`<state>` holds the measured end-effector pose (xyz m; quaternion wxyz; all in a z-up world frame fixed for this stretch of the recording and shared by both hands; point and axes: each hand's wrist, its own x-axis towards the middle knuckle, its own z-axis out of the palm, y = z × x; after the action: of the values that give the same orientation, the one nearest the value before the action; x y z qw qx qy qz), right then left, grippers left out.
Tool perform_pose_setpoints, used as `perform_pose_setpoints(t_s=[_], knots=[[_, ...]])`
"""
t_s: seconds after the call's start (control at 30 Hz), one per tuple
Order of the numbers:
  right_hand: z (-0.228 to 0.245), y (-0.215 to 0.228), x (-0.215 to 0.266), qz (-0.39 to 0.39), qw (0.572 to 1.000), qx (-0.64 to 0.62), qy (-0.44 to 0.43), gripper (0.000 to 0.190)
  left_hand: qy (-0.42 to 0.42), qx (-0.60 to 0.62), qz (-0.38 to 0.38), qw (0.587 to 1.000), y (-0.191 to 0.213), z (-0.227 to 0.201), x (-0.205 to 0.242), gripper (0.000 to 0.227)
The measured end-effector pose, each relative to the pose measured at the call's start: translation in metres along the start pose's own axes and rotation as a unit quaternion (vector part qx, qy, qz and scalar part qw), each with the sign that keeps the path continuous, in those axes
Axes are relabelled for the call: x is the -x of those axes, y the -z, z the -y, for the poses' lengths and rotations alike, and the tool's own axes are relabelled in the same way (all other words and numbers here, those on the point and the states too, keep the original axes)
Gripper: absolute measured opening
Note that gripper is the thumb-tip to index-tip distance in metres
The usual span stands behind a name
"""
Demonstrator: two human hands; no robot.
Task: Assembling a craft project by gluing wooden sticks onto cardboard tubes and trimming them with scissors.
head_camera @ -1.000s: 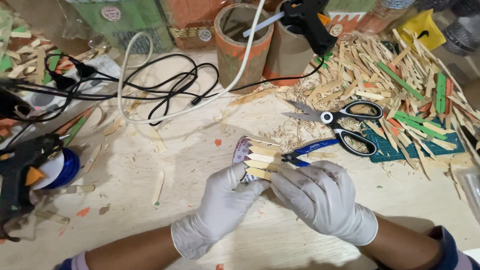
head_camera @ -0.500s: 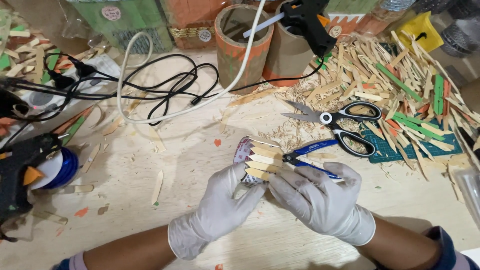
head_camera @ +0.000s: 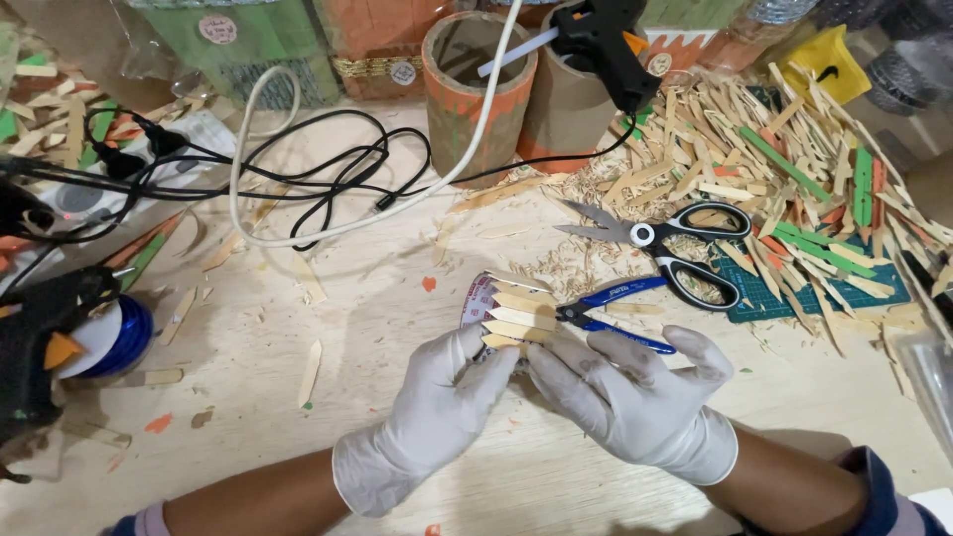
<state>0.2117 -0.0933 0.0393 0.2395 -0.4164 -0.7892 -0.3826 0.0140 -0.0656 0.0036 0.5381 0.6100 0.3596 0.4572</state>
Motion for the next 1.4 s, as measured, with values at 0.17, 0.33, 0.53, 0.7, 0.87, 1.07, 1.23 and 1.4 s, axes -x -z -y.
perform_pose_setpoints(t_s=[0.17,0.33,0.53,0.7,0.87,1.07,1.23,1.4], knots=[[0.001,-0.003,-0.001,-0.011,1.0,0.02,-0.011,0.02,0.042,0.022,-0.011,0.999,-0.002,-0.002,0.0,0.032],[0.001,-0.004,-0.002,-0.023,0.999,0.025,-0.017,0.02,0.029,0.015,-0.007,0.999,-0.001,-0.005,-0.001,0.031],[0.002,-0.009,0.004,-0.024,0.999,-0.021,-0.018,0.034,0.053,0.04,-0.008,0.998,-0.002,-0.003,0.0,0.033],[-0.004,-0.01,-0.001,0.018,0.971,-0.228,-0.076,0.022,0.068,0.051,-0.021,0.996,-0.001,0.002,0.001,0.035],[-0.005,-0.022,-0.001,0.068,0.82,-0.474,-0.314,0.024,0.049,0.031,-0.02,0.998,0.0,0.001,0.001,0.033],[0.004,-0.045,0.034,0.216,0.602,-0.613,-0.464,0.012,0.061,0.026,-0.027,0.997,0.001,0.001,0.001,0.037],[0.008,-0.042,0.034,0.215,0.538,-0.651,-0.489,0.018,0.053,0.048,-0.031,0.997,-0.003,0.002,0.002,0.037],[0.017,-0.041,0.033,0.15,0.442,-0.719,-0.515,0.015,0.054,0.015,-0.04,0.998,-0.004,0.001,0.003,0.028]])
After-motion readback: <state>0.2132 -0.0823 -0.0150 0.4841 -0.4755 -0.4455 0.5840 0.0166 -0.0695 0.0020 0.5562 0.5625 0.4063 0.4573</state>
